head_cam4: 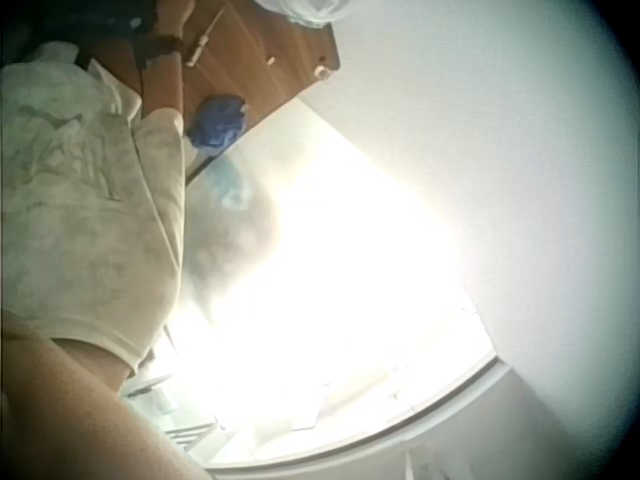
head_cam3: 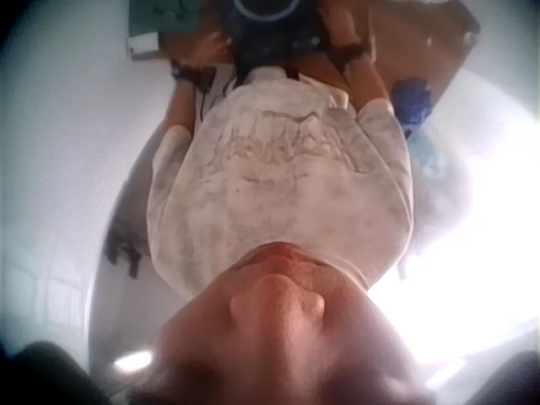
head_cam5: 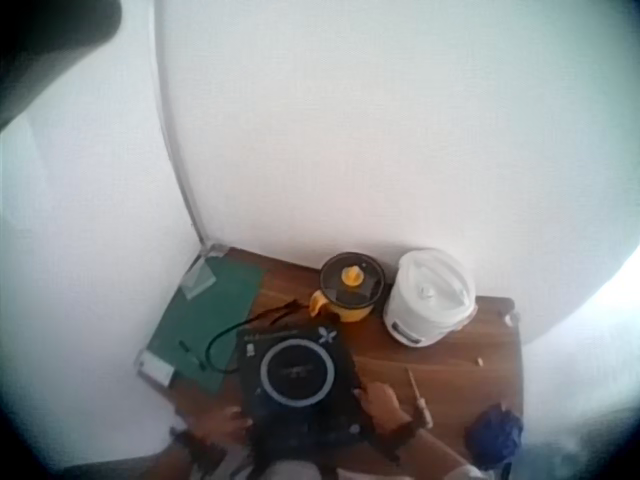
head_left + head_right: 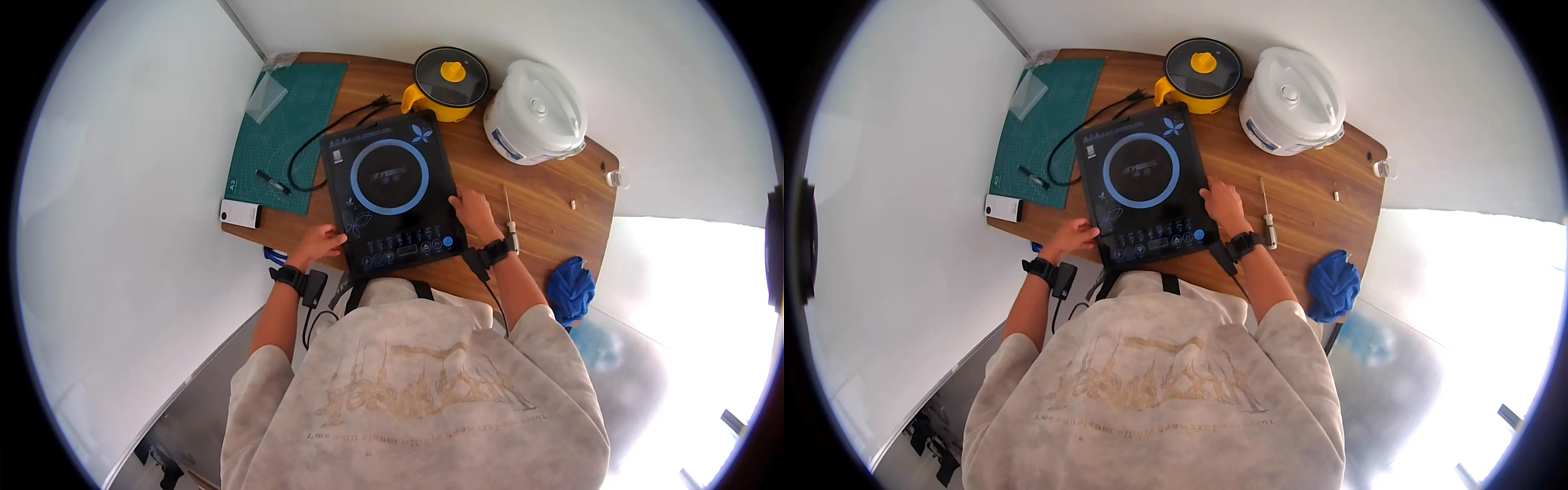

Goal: The person uses a screwdriver to remove screws from the underside of a black induction cooktop. They turn the cooktop over, remove several screws from the bottom panel, and place them on the table.

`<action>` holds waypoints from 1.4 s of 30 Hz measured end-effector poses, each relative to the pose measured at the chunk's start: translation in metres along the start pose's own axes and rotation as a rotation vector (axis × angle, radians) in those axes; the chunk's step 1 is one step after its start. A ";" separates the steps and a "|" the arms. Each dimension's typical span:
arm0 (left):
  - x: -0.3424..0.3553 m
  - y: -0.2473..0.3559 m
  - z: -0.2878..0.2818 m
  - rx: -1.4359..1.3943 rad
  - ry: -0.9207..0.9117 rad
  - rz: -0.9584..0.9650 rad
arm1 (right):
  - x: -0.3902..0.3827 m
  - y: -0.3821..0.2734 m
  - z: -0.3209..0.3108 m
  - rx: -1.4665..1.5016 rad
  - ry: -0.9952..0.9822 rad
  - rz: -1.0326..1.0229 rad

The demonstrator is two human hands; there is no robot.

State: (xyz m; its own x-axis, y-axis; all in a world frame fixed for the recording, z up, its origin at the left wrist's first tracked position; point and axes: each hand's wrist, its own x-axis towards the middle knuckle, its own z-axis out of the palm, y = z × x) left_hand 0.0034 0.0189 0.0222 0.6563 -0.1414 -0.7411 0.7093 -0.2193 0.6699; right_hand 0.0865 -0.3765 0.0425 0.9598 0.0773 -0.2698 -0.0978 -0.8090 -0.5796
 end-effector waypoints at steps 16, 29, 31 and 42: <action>0.024 0.016 0.000 0.304 -0.056 -0.086 | 0.018 0.033 0.007 0.318 -0.080 0.171; 0.008 0.044 0.011 0.642 0.085 -0.111 | 0.010 0.031 0.018 0.301 -0.098 0.235; 0.004 0.028 0.018 0.234 0.168 -0.131 | 0.008 0.030 0.016 0.302 -0.096 0.245; 0.005 -0.016 -0.008 0.141 0.037 -0.009 | -0.034 0.020 0.032 0.552 -0.154 0.347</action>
State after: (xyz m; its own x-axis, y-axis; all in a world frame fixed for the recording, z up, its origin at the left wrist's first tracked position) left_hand -0.0026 0.0297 0.0085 0.6611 -0.1043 -0.7430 0.6733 -0.3546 0.6489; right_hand 0.0432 -0.3768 0.0153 0.8037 -0.0180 -0.5947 -0.5537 -0.3886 -0.7365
